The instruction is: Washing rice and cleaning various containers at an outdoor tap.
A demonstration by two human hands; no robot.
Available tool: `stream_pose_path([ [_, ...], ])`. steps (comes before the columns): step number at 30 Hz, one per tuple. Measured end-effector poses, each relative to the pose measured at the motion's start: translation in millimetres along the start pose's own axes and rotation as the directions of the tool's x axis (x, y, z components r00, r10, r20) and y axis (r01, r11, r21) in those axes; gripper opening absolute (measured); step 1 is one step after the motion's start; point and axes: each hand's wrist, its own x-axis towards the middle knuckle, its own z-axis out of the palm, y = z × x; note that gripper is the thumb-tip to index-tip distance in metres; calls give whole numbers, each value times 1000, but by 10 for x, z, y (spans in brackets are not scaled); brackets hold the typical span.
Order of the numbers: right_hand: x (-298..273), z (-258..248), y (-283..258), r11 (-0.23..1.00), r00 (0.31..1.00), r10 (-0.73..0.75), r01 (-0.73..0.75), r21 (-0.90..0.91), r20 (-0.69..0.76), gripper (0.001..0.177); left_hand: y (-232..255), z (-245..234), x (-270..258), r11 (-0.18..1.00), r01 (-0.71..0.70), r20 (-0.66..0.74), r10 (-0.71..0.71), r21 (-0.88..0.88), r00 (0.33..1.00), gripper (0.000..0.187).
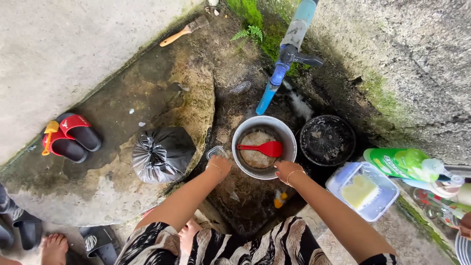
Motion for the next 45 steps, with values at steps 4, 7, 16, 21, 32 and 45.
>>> stream_pose_path([
  [4, -148, -100, -76, 999, 1000, 28, -28, 23, 13, 41, -122, -199, 171, 999, 41, -29, -40, 34, 999, 37],
  [7, -235, -121, -112, 999, 998, 34, -35, 32, 45, 42, -88, -382, 283, 998, 19, -65, -15, 53, 998, 34],
  [16, -1397, -611, 1367, 838, 930, 344, -240, 491, -132, 37, 369, -301, 463, 963, -239, -294, 267, 126, 918, 28],
  [21, -1528, 366, 2243, 816, 826, 562, -561, 138, 38, 57, 492, -349, 407, 928, -350, -268, 373, 132, 888, 31],
  [32, -594, 1575, 3025, 879, 863, 450, -381, -287, 230, 62, 391, -316, 462, 965, -231, -199, 252, 126, 947, 26],
  [45, -1324, 319, 2019, 546, 638, 763, -721, 427, 100, 122, 401, -637, 304, 963, -200, -83, 218, 183, 972, 37],
])
